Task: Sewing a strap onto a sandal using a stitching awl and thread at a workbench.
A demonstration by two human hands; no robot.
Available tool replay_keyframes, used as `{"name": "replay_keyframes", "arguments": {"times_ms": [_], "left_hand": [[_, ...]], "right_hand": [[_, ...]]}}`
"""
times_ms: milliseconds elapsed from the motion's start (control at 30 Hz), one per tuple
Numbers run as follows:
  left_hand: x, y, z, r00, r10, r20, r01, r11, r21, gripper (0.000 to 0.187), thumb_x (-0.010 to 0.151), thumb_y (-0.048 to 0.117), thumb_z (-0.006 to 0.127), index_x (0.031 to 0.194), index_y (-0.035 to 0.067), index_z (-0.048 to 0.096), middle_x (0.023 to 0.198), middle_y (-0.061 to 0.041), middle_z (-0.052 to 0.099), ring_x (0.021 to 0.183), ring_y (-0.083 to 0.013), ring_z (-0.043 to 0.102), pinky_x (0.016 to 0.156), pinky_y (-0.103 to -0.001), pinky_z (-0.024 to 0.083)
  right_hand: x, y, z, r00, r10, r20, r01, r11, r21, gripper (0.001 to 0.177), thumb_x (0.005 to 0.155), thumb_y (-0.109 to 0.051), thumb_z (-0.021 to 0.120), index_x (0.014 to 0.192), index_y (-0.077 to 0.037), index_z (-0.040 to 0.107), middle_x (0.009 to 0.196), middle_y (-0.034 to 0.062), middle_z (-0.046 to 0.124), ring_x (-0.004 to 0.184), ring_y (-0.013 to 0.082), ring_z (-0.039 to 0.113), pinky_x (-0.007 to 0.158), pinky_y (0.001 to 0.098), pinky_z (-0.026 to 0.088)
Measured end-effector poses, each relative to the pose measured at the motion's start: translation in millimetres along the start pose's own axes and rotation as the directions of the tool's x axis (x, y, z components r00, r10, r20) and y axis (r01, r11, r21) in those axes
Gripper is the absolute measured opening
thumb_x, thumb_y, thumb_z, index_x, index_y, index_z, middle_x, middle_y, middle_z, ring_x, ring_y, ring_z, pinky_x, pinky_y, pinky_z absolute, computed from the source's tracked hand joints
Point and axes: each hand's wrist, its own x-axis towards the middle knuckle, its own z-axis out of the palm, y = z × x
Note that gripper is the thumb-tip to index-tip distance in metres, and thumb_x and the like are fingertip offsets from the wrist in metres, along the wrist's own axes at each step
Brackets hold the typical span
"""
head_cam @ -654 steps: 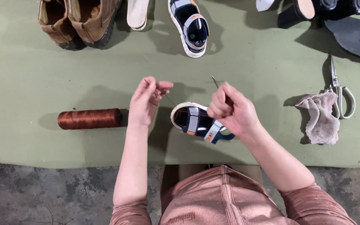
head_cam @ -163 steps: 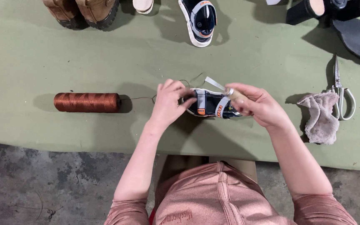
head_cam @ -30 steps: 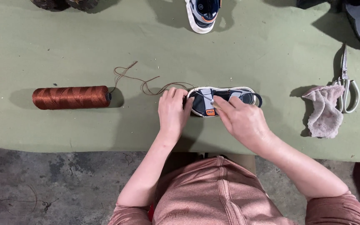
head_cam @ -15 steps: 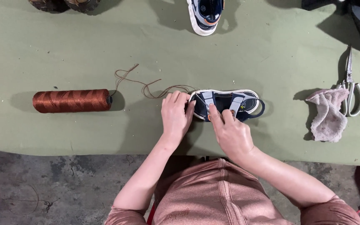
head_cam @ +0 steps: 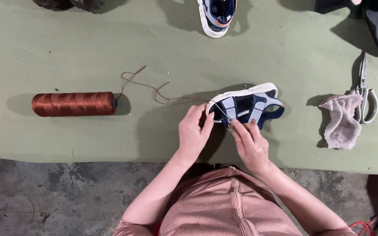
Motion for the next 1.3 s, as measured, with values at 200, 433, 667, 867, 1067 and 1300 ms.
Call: {"name": "replay_keyframes", "arguments": {"times_ms": [200, 433, 667, 867, 1067, 1300], "left_hand": [[3, -8, 10, 0.986, 0.167, 0.019, -0.168, 0.972, 0.167, 0.024, 0.104, 0.02, 0.056, 0.121, 0.003, 0.062, 0.09, -0.01, 0.058, 0.075, -0.0325, 0.068, 0.061, -0.039, 0.057], [17, -25, 13, 0.973, 0.227, 0.046, -0.232, 0.947, 0.221, 0.022, 0.104, 0.019, 0.053, 0.12, 0.006, 0.061, 0.084, -0.008, 0.053, 0.07, -0.0336, 0.065, 0.059, -0.041, 0.056], [27, -26, 10, 0.974, 0.221, 0.051, -0.226, 0.934, 0.277, 0.019, 0.103, 0.021, 0.052, 0.115, 0.009, 0.06, 0.081, -0.006, 0.051, 0.066, -0.0327, 0.065, 0.056, -0.041, 0.054], [31, -24, 8, 0.984, 0.165, 0.066, -0.178, 0.935, 0.306, 0.016, 0.101, 0.021, 0.05, 0.109, 0.01, 0.058, 0.079, -0.007, 0.049, 0.063, -0.0358, 0.063, 0.055, -0.045, 0.052], [33, -22, 8, 0.985, 0.164, 0.056, -0.174, 0.917, 0.358, 0.013, 0.098, 0.023, 0.054, 0.106, 0.013, 0.057, 0.079, -0.004, 0.049, 0.065, -0.0315, 0.065, 0.056, -0.041, 0.053], [24, -19, 4, 0.989, 0.136, 0.051, -0.143, 0.972, 0.184, 0.016, 0.098, 0.025, 0.061, 0.107, 0.012, 0.061, 0.081, -0.006, 0.054, 0.068, -0.0336, 0.065, 0.059, -0.041, 0.053]], "right_hand": [[-5, 12, 14, 0.998, 0.028, -0.053, -0.025, 0.998, 0.049, 0.034, 0.098, -0.015, 0.069, 0.131, -0.009, 0.074, 0.096, 0.0076, 0.062, 0.071, 0.0231, 0.066, 0.063, 0.033, 0.057], [16, 1, 22, 0.995, 0.055, -0.085, -0.05, 0.997, 0.065, 0.029, 0.099, -0.015, 0.068, 0.126, -0.007, 0.074, 0.096, 0.0084, 0.064, 0.072, 0.0256, 0.067, 0.063, 0.0356, 0.057], [41, -5, 12, 0.988, 0.152, 0.024, -0.154, 0.973, 0.175, 0.03, 0.097, -0.015, 0.069, 0.127, -0.009, 0.073, 0.093, 0.0071, 0.066, 0.074, 0.0303, 0.07, 0.062, 0.0404, 0.057], [55, -9, 10, 0.998, 0.037, 0.058, -0.032, 0.997, -0.077, 0.027, 0.1, -0.02, 0.064, 0.124, -0.012, 0.073, 0.093, 0.0023, 0.061, 0.071, 0.0199, 0.068, 0.063, 0.0312, 0.058], [74, -15, 6, 0.95, 0.224, 0.217, -0.264, 0.948, 0.177, 0.035, 0.095, -0.013, 0.07, 0.129, -0.014, 0.069, 0.099, 0.008, 0.07, 0.087, 0.0353, 0.071, 0.069, 0.0457, 0.057], [64, -3, -5, 0.97, 0.168, 0.175, -0.198, 0.965, 0.172, 0.035, 0.093, -0.014, 0.074, 0.128, -0.017, 0.071, 0.097, 0.0027, 0.067, 0.085, 0.0285, 0.071, 0.071, 0.0393, 0.058]]}}
